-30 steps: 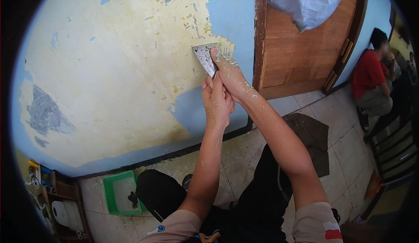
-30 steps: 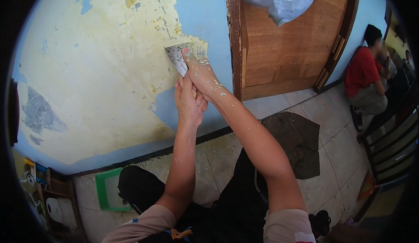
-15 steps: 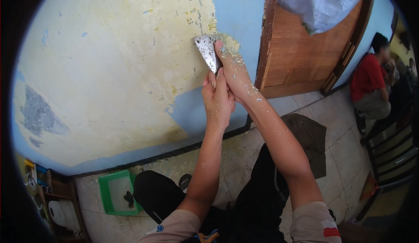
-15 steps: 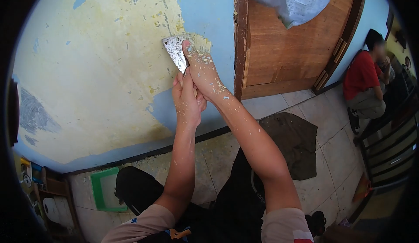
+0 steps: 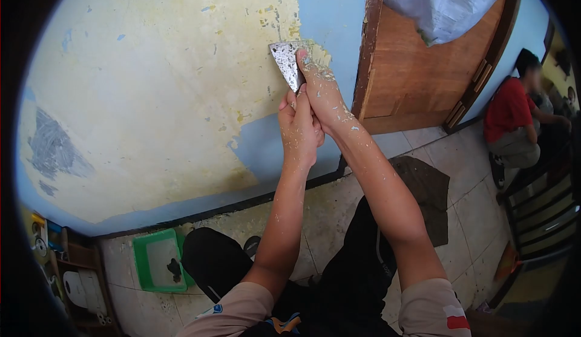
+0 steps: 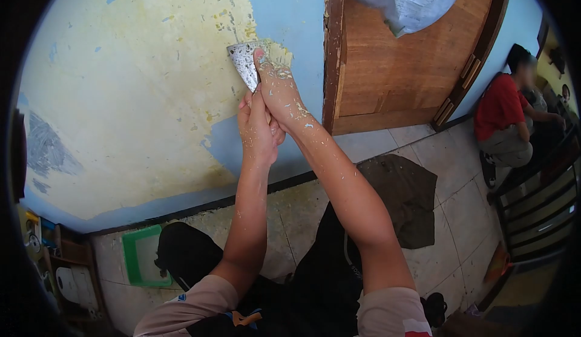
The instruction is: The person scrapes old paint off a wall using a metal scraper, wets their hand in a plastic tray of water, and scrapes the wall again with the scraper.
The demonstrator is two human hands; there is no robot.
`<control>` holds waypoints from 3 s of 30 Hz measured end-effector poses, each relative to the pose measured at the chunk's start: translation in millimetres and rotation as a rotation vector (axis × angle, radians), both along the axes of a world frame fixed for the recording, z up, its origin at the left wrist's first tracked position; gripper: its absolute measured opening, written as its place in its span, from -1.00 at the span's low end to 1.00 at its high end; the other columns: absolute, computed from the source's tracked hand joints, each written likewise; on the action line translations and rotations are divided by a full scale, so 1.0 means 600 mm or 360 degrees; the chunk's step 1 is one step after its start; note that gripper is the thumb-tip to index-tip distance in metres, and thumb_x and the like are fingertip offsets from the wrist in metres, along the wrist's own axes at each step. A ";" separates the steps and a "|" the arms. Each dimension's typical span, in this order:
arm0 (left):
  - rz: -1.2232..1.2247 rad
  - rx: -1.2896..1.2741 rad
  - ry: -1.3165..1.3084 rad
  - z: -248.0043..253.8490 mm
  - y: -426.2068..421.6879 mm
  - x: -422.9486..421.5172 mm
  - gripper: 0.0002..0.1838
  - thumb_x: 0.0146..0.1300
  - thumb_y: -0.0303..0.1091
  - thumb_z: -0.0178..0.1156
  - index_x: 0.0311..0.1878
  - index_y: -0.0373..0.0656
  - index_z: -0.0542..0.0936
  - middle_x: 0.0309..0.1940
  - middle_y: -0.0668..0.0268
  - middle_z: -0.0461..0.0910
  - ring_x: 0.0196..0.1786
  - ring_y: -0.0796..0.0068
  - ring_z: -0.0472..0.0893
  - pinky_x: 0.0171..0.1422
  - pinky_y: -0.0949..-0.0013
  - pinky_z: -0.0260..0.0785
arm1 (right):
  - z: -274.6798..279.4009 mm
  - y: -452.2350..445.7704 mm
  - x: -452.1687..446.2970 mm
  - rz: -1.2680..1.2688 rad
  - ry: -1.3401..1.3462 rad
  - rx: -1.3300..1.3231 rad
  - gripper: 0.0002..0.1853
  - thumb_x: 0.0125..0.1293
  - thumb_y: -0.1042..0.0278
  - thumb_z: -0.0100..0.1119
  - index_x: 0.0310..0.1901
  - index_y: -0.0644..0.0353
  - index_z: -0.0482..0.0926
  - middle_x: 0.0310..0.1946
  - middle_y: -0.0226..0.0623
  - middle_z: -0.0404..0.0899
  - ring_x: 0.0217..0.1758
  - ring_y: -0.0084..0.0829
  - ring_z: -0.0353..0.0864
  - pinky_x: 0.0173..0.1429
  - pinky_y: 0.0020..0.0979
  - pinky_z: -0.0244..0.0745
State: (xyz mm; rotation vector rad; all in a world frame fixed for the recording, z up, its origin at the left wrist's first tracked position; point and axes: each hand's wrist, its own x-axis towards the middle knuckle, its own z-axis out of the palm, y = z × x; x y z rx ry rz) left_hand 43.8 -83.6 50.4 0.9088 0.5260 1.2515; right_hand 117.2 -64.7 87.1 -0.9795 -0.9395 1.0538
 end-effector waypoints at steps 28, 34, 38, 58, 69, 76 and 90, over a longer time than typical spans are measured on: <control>-0.0018 0.0026 -0.0074 -0.004 0.013 0.006 -0.61 0.55 -0.04 0.08 -0.43 0.08 0.30 -0.79 0.52 0.23 -0.85 0.70 0.12 -0.79 0.48 -0.13 | 0.008 0.009 0.007 0.0073 0.0035 0.0035 -0.52 0.58 -0.13 0.04 -0.17 0.24 0.47 -0.63 -0.28 0.45 -0.63 -0.34 0.57 -0.59 -0.35 0.43; -0.0021 0.0039 -0.0084 0.000 0.011 0.006 -0.60 0.57 -0.06 0.07 -0.42 0.08 0.24 -0.77 0.55 0.22 -0.83 0.73 0.10 -0.78 0.49 -0.15 | 0.011 0.011 0.005 0.0048 0.0066 0.0117 -0.51 0.57 -0.15 0.04 -0.16 0.23 0.47 -0.63 -0.29 0.45 -0.63 -0.35 0.57 -0.58 -0.36 0.45; 0.0022 0.0145 -0.0082 0.035 0.019 0.008 -0.65 0.56 -0.07 0.06 -0.40 0.09 0.32 -0.78 0.56 0.23 -0.83 0.74 0.11 -0.78 0.50 -0.13 | 0.043 0.003 0.005 0.0057 0.0064 0.0172 -0.50 0.58 -0.16 0.02 -0.17 0.23 0.47 -0.65 -0.29 0.44 -0.63 -0.35 0.57 -0.58 -0.35 0.46; 0.0067 0.0087 -0.0039 0.024 0.010 -0.007 -0.64 0.55 -0.03 0.08 -0.39 0.06 0.35 -0.79 0.56 0.23 -0.83 0.73 0.13 -0.76 0.51 -0.15 | 0.030 0.011 -0.011 0.0085 0.0081 0.0092 -0.45 0.57 -0.20 0.00 -0.19 0.26 0.50 -0.61 -0.25 0.49 -0.62 -0.35 0.58 -0.59 -0.35 0.42; 0.0056 -0.0012 -0.0062 -0.009 0.009 -0.013 -0.65 0.56 -0.06 0.05 -0.38 0.07 0.32 -0.77 0.50 0.26 -0.86 0.69 0.13 -0.81 0.50 -0.15 | -0.002 0.018 -0.006 0.0151 0.0057 0.0012 -0.43 0.53 -0.22 0.08 -0.25 0.27 0.55 -0.65 -0.25 0.50 -0.64 -0.37 0.56 -0.59 -0.36 0.42; 0.0040 0.0018 -0.0080 0.016 0.011 -0.010 -0.62 0.56 -0.10 0.10 -0.40 0.08 0.24 -0.77 0.54 0.23 -0.84 0.72 0.11 -0.79 0.50 -0.16 | 0.027 0.005 -0.010 0.0082 0.0074 0.0013 -0.41 0.53 -0.26 0.06 -0.25 0.27 0.52 -0.66 -0.28 0.47 -0.64 -0.38 0.56 -0.60 -0.36 0.41; 0.0047 -0.0002 0.0004 0.012 0.001 -0.016 -0.62 0.55 -0.06 0.07 -0.42 0.06 0.28 -0.79 0.50 0.24 -0.86 0.68 0.12 -0.81 0.49 -0.14 | 0.007 0.021 -0.004 0.0163 0.0007 -0.0010 -0.42 0.54 -0.25 0.03 -0.19 0.26 0.52 -0.61 -0.25 0.49 -0.62 -0.37 0.56 -0.59 -0.36 0.41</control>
